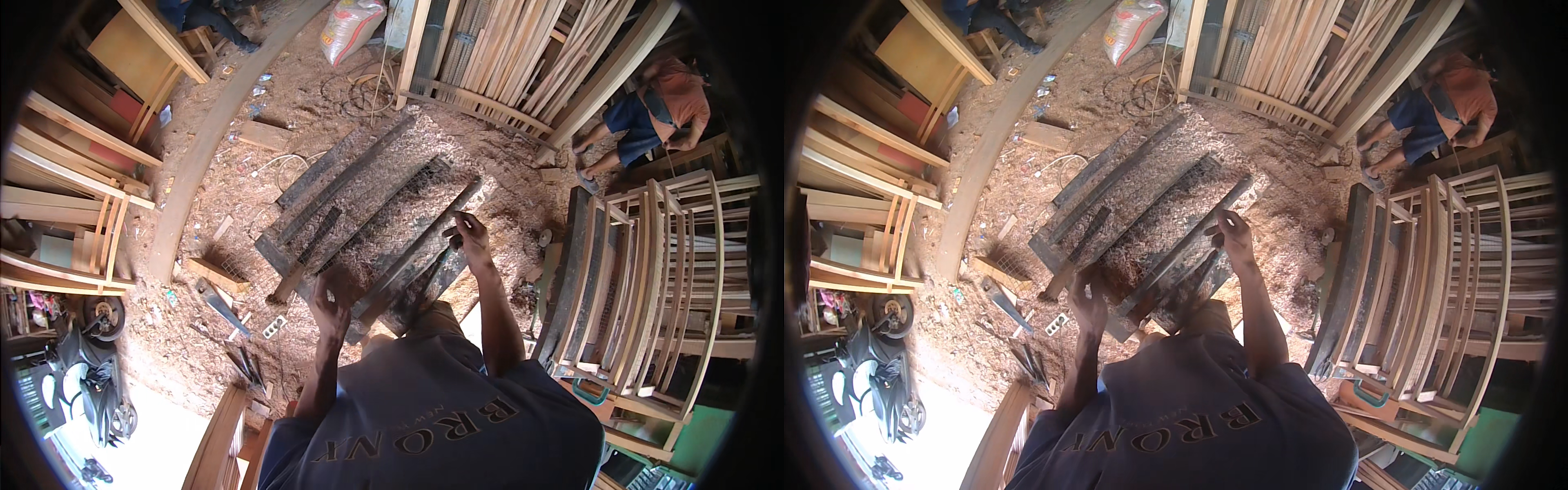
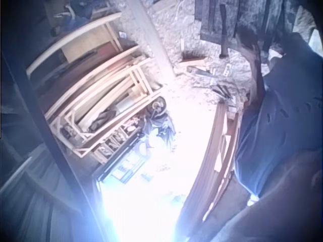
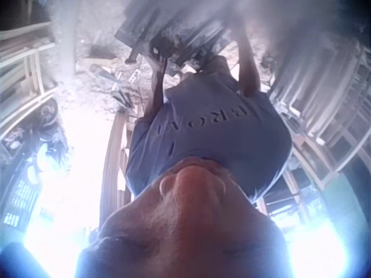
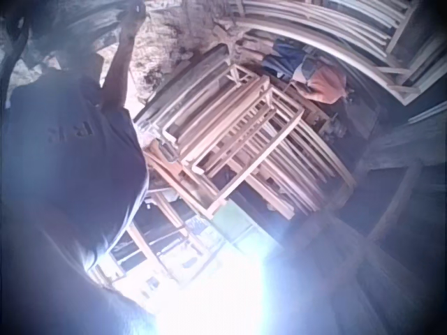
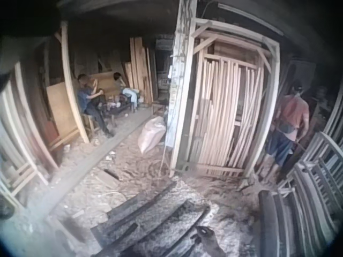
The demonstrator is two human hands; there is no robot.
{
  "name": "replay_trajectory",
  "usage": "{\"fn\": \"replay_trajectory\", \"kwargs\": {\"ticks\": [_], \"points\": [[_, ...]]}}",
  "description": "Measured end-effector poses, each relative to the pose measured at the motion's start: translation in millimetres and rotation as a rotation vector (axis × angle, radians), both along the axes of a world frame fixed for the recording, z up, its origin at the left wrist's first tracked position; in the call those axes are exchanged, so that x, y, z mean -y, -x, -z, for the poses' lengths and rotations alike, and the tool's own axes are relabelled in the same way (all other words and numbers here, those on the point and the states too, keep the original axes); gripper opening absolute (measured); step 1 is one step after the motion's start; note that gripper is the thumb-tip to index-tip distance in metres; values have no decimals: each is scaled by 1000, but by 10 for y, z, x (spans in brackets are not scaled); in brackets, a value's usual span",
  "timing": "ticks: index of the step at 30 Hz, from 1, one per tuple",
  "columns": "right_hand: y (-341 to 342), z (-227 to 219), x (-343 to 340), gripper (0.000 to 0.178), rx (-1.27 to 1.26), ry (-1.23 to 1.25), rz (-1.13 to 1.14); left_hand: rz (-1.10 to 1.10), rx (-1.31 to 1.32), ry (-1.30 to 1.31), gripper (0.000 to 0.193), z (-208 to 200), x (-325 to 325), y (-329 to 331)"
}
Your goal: The person assembles a wooden frame by positioning a wire mesh panel and securing it with a staple gun. They then cut excess wire mesh with shears and place the mesh into a metal frame on the floor.
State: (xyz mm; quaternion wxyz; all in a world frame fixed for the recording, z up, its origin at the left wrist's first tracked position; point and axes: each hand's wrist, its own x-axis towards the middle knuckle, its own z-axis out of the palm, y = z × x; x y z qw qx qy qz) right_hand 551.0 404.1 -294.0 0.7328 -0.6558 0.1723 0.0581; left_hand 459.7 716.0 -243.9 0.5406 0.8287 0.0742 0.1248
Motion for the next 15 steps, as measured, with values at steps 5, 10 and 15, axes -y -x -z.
{"fn": "replay_trajectory", "kwargs": {"ticks": [5, 10, 15], "points": [[-361, 121, 670, 44, 33, 13, 111, 178, -100, -247, 21, 239, 533, -609], [-674, 254, 1647, 43, 3, -34, 228, 122, -467, -152, 24, 473, 1088, -646], [-808, 167, 2259, 43, -83, 82, 274, -95, -374, 218, 30, 926, 1698, -383]]}}
